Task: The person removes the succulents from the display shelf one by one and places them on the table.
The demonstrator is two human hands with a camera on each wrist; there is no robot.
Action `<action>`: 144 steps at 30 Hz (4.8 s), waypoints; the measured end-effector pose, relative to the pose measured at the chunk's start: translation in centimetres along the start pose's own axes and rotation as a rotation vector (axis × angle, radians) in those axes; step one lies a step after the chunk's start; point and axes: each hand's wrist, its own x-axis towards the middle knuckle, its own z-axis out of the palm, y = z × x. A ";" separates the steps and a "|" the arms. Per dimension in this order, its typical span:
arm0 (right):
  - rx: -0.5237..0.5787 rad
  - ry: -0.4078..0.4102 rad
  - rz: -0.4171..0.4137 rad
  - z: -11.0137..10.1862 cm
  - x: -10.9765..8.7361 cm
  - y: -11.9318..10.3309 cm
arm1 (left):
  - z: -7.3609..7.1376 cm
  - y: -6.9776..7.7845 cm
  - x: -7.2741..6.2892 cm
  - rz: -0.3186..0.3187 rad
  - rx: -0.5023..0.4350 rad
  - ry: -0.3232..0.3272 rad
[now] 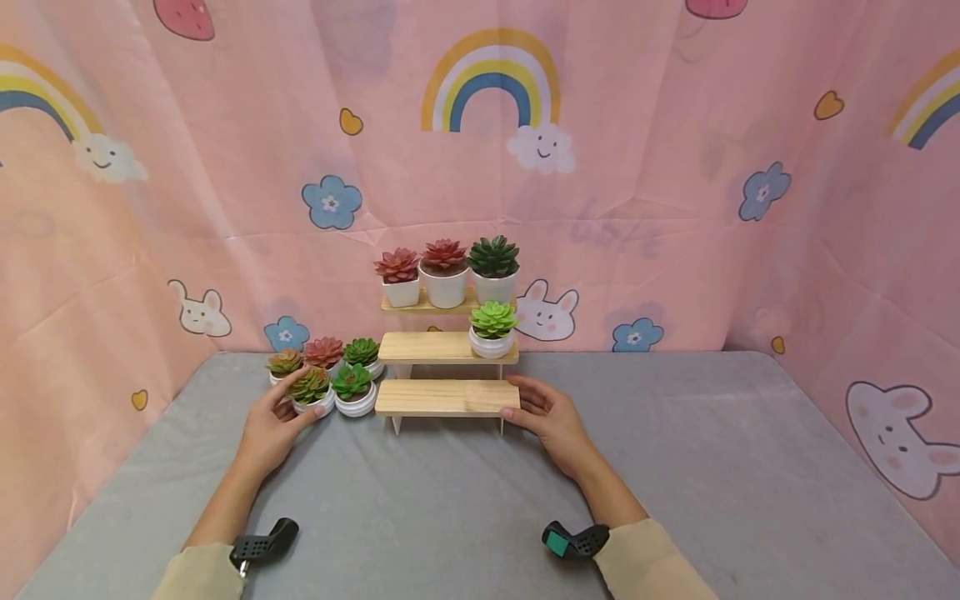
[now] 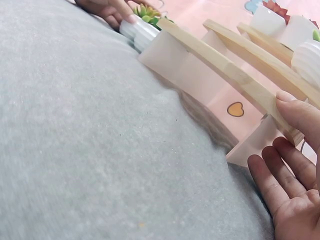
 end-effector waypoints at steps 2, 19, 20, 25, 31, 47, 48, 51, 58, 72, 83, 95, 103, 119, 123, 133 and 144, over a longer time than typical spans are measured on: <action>0.001 0.003 0.007 0.0 0.1 0.0 | -0.1 0.0 0.1 0.000 -0.008 -0.002; 0.006 -0.002 0.007 0.0 0.1 0.2 | -2.2 2.0 -0.4 -0.004 0.040 -0.018; 0.006 -0.003 0.005 0.0 0.1 0.1 | -2.3 2.2 -0.4 0.002 0.051 -0.009; 0.006 -0.004 0.003 0.0 0.0 0.0 | -2.3 3.7 -0.3 0.118 0.093 0.047; 0.022 -0.005 0.001 0.1 0.1 0.0 | -1.5 7.0 -0.5 0.252 0.114 0.036; 0.019 -0.008 -0.018 -0.1 0.2 0.4 | 4.8 14.8 0.6 0.391 -0.004 -0.157; 0.021 -0.006 -0.018 -0.1 0.1 0.4 | 5.4 15.1 0.8 0.386 -0.009 -0.194; 0.026 -0.006 -0.022 -0.1 0.1 0.4 | 7.1 15.8 1.5 0.378 0.009 -0.311; 0.034 -0.019 -0.048 -0.2 0.0 0.2 | 10.8 17.1 2.9 0.432 -0.039 -0.381; 0.045 -0.029 -0.025 0.3 0.4 0.3 | 14.4 17.9 4.5 0.363 -0.068 -0.340; 0.053 -0.026 -0.025 0.4 0.4 0.4 | 15.7 17.1 4.4 0.373 -0.104 -0.323; 0.028 -0.026 -0.027 0.1 0.4 0.4 | 15.3 16.8 3.9 0.356 -0.113 -0.299; 0.002 -0.010 -0.016 -0.3 0.1 0.3 | 13.4 16.8 2.5 0.346 -0.172 -0.235; -0.006 -0.005 -0.025 -0.6 0.0 0.3 | 4.9 14.4 0.3 0.242 -0.172 -0.010; -0.002 -0.003 -0.024 -0.5 0.1 0.3 | 2.9 13.5 -0.2 0.254 -0.128 0.019; 0.014 -0.017 -0.027 -0.2 0.2 0.5 | -2.3 11.5 -1.5 0.227 -0.067 0.150; 0.021 -0.024 -0.027 -0.2 0.3 0.4 | -6.2 9.5 -1.4 0.154 0.010 0.307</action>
